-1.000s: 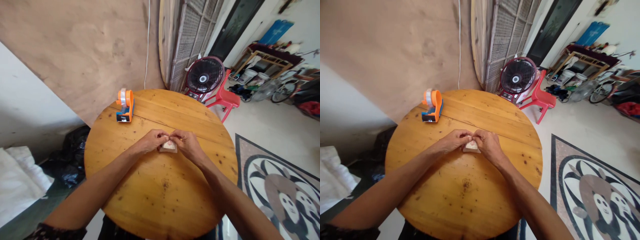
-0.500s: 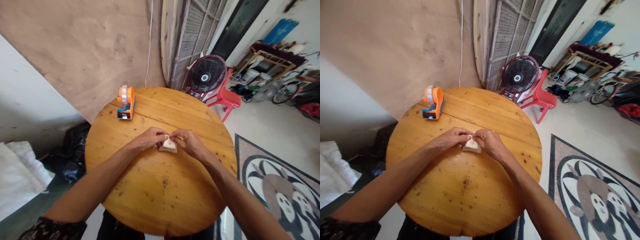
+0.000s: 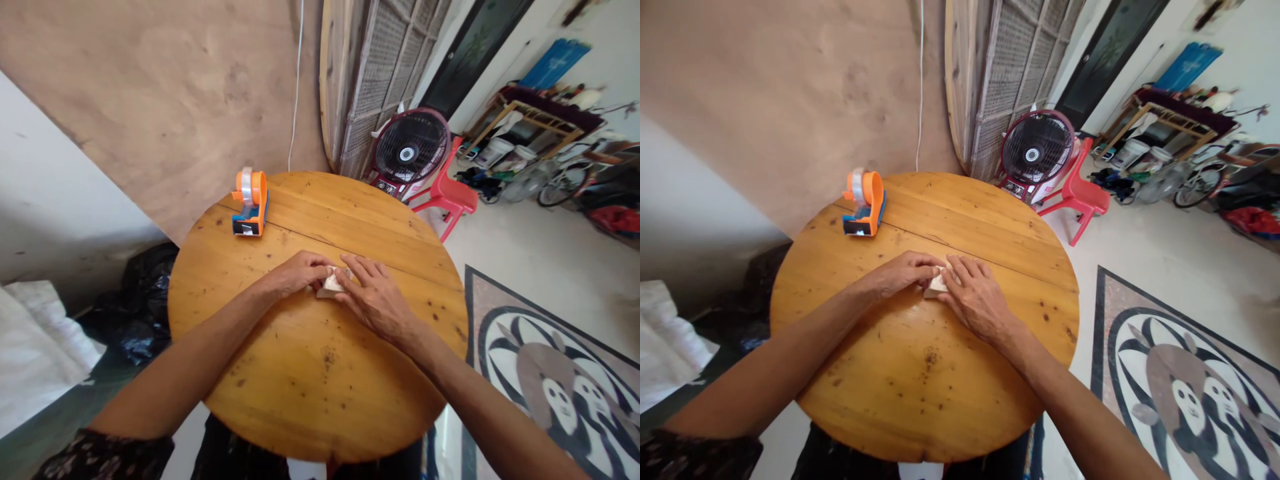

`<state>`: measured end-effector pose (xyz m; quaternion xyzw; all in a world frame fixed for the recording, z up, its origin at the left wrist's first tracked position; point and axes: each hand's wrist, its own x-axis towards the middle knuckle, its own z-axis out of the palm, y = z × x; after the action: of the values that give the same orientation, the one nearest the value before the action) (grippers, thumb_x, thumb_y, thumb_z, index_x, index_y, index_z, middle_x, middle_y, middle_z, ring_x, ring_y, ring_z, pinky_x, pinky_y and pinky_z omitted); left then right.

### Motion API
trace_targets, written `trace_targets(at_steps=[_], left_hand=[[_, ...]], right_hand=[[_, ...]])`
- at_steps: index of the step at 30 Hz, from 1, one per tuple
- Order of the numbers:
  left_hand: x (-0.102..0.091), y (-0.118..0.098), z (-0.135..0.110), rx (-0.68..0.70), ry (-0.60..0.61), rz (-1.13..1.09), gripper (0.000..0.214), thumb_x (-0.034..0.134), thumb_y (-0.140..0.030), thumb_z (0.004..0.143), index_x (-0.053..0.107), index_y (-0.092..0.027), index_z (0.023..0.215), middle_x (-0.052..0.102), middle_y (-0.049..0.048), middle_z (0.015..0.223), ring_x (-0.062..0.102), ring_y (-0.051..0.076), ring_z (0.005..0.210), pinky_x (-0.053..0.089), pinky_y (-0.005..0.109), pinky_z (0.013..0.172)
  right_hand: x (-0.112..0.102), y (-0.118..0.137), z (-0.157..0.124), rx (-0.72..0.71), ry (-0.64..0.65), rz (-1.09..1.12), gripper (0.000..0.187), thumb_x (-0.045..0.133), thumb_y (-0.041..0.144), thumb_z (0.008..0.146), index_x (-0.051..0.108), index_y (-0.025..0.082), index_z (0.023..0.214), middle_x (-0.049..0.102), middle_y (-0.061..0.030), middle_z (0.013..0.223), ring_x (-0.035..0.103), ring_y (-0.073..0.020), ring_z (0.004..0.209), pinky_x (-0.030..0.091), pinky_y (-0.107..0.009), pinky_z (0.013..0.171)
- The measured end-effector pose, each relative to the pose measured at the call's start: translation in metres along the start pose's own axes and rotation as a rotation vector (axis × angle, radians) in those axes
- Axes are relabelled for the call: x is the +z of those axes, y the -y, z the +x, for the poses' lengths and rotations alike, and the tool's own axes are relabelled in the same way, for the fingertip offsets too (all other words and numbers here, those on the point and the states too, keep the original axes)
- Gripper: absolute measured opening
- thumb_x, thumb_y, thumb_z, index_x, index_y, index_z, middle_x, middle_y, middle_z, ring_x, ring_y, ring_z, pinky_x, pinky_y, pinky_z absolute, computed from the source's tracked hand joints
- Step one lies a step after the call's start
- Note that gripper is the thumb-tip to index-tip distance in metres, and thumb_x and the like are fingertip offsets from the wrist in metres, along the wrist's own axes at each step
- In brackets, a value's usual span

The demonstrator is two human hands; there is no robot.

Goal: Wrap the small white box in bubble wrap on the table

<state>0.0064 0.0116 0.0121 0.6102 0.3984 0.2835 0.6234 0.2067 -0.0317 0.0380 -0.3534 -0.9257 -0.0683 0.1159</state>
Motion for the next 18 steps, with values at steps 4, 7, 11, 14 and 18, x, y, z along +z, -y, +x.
trace_targets(at_steps=[4, 7, 11, 14, 18], left_hand=[[0.0, -0.001, -0.002, -0.029, 0.0, 0.0, 0.031, 0.056, -0.033, 0.08, 0.068, -0.01, 0.097, 0.06, 0.0, 0.065, 0.052, 0.011, 0.057, 0.04, 0.023, 0.057], [0.0, -0.001, -0.003, -0.032, 0.007, 0.002, 0.034, 0.057, -0.034, 0.08, 0.066, -0.01, 0.103, 0.063, 0.0011, 0.07, 0.053, 0.012, 0.059, 0.04, 0.024, 0.058], [0.0, 0.004, -0.003, 0.002, 0.022, -0.009, 0.036, 0.057, -0.036, 0.082, 0.064, -0.012, 0.109, 0.064, 0.0022, 0.077, 0.054, 0.012, 0.062, 0.041, 0.024, 0.06], [-0.001, 0.008, -0.003, 0.02, 0.041, -0.013, 0.037, 0.056, -0.037, 0.083, 0.063, -0.012, 0.109, 0.065, 0.004, 0.083, 0.055, 0.012, 0.065, 0.042, 0.024, 0.062], [-0.008, 0.008, -0.005, -0.028, 0.067, 0.03, 0.041, 0.058, -0.038, 0.083, 0.058, -0.014, 0.116, 0.061, 0.0008, 0.075, 0.05, 0.009, 0.056, 0.04, 0.023, 0.056]], right_hand=[[-0.004, -0.002, -0.018, 0.125, -0.203, 0.265, 0.022, 0.052, 0.028, 0.091, 0.064, 0.022, 0.109, 0.054, -0.013, 0.134, 0.052, -0.026, 0.121, 0.042, -0.047, 0.099], [-0.002, -0.012, -0.023, 0.324, -0.257, 0.448, 0.035, 0.057, 0.033, 0.089, 0.056, 0.024, 0.122, 0.049, -0.0135, 0.139, 0.049, -0.0248, 0.126, 0.042, -0.046, 0.102], [0.02, -0.018, -0.017, 0.288, -0.039, 0.52, 0.086, 0.07, 0.048, 0.075, 0.029, 0.021, 0.145, 0.031, -0.0182, 0.151, 0.03, -0.0313, 0.14, 0.035, -0.053, 0.107], [0.039, -0.015, -0.013, 0.308, -0.022, 0.524, 0.088, 0.07, 0.044, 0.074, 0.026, 0.021, 0.147, 0.039, -0.0186, 0.146, 0.04, -0.033, 0.133, 0.037, -0.053, 0.104], [0.047, -0.013, -0.016, 0.373, -0.11, 0.571, 0.079, 0.069, 0.035, 0.075, 0.032, 0.022, 0.144, 0.057, -0.0145, 0.13, 0.055, -0.0296, 0.117, 0.042, -0.049, 0.098]])
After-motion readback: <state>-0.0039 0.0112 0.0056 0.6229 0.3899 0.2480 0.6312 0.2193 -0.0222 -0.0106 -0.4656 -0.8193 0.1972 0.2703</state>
